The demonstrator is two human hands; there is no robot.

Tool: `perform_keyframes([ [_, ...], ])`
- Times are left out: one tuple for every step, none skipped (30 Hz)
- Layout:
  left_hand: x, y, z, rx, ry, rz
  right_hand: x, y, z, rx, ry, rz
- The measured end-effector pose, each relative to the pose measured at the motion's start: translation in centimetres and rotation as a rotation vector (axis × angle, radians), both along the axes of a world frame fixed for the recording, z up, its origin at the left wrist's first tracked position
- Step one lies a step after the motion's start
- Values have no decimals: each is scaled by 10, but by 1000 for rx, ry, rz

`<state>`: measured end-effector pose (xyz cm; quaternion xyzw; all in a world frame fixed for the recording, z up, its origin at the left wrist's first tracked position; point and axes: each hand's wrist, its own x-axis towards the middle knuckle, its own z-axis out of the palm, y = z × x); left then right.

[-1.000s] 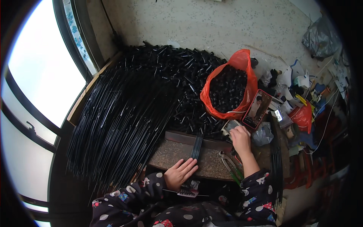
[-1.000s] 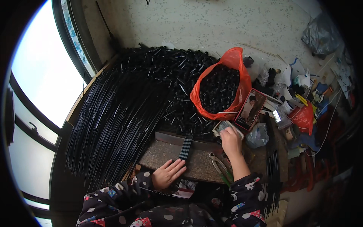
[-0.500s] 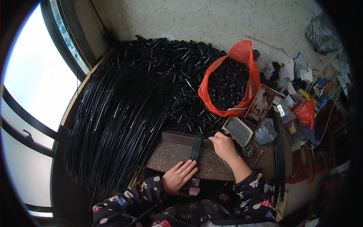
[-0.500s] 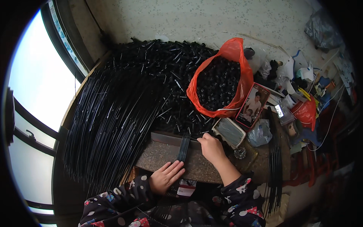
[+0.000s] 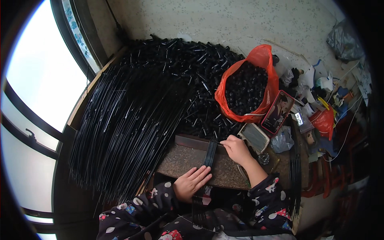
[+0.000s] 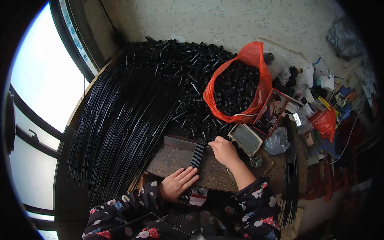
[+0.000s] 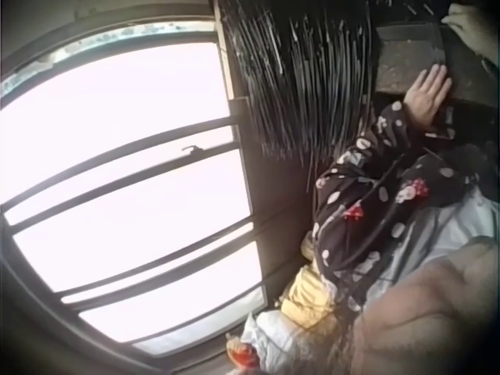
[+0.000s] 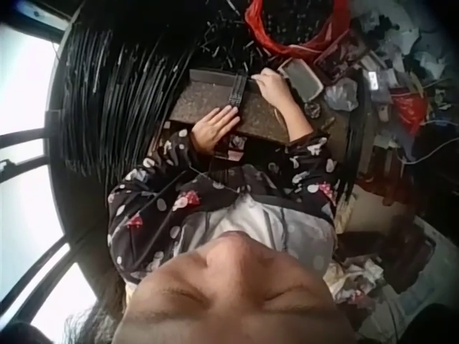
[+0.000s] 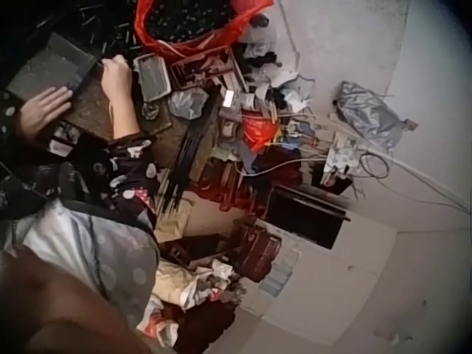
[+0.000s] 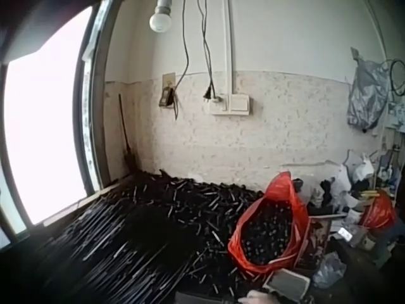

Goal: Assembling small plastic connectors onto black wires and crimping them using pliers.

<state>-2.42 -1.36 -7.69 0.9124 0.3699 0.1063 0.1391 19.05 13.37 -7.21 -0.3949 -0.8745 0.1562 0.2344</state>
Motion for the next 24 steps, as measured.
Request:
perform_keyframes([
  [0, -1, -1, -7, -23, -8, -2, -4, 0, -37, 2, -33],
  [-1, -1, -1, -14, -46, -15, -4, -8, 1, -74, 4, -66],
  [0, -1, -1, -9, -47, -11, -5, -11, 2, -47, -63, -86],
  [0, -1, -1, -9, -40, -13, -3, -9, 4, -42, -63, -82],
  [0, -2, -1, -9, -31, -15, 0, -6, 6, -24, -87, -34],
  [0, -2, -1, -7, -31, -12, 2, -4, 7, -8, -110, 12],
  [0, -3, -1, -8, -30, -11, 2, -2, 9, -7, -110, 15],
  [0, -3, -2, -9, -29, -10, 2, -2, 11, -4, -114, 42],
  [0, -3, -1, -8, -30, -11, 3, -2, 13, -1, -120, 64],
  [0, -2, 0, -13, -31, -13, 3, 0, 14, 0, -122, 63],
  [1, -2, 0, -19, -31, -16, 3, 1, 14, 18, -100, 63],
  [1, -2, 0, -19, -30, -16, 2, 3, 13, 36, -76, 64],
  [1, -2, 0, -16, -33, -11, 1, 3, 9, 36, -75, 64],
  [2, -2, -1, -14, -35, -6, 0, 2, 3, -3, -45, 40],
  [2, -2, -2, -14, -34, -3, -3, 2, 1, -43, -13, 20],
  [1, -3, -3, -9, -42, 3, -5, 1, 2, -43, -12, 23],
  [1, -3, -4, -3, -50, 8, -6, 0, 5, 24, -60, 10],
  [2, -3, -3, -7, -52, 5, -5, -2, 7, 88, -110, -7],
  [2, -2, 0, -13, -57, 8, -4, -1, 8, 85, -113, -9],
  [3, -1, 1, -18, -62, 10, -3, 2, 9, 164, -158, 25],
  [2, -1, 1, -20, -62, 12, -3, 5, 10, 245, -200, 63],
  [2, 0, 1, -13, -48, 5, -2, 7, 11, 245, -199, 66],
  [1, 0, 1, -7, -34, -1, 0, 8, 13, 205, -215, 90],
  [1, 0, 0, -6, -34, 1, 1, 9, 14, 167, -230, 113],
])
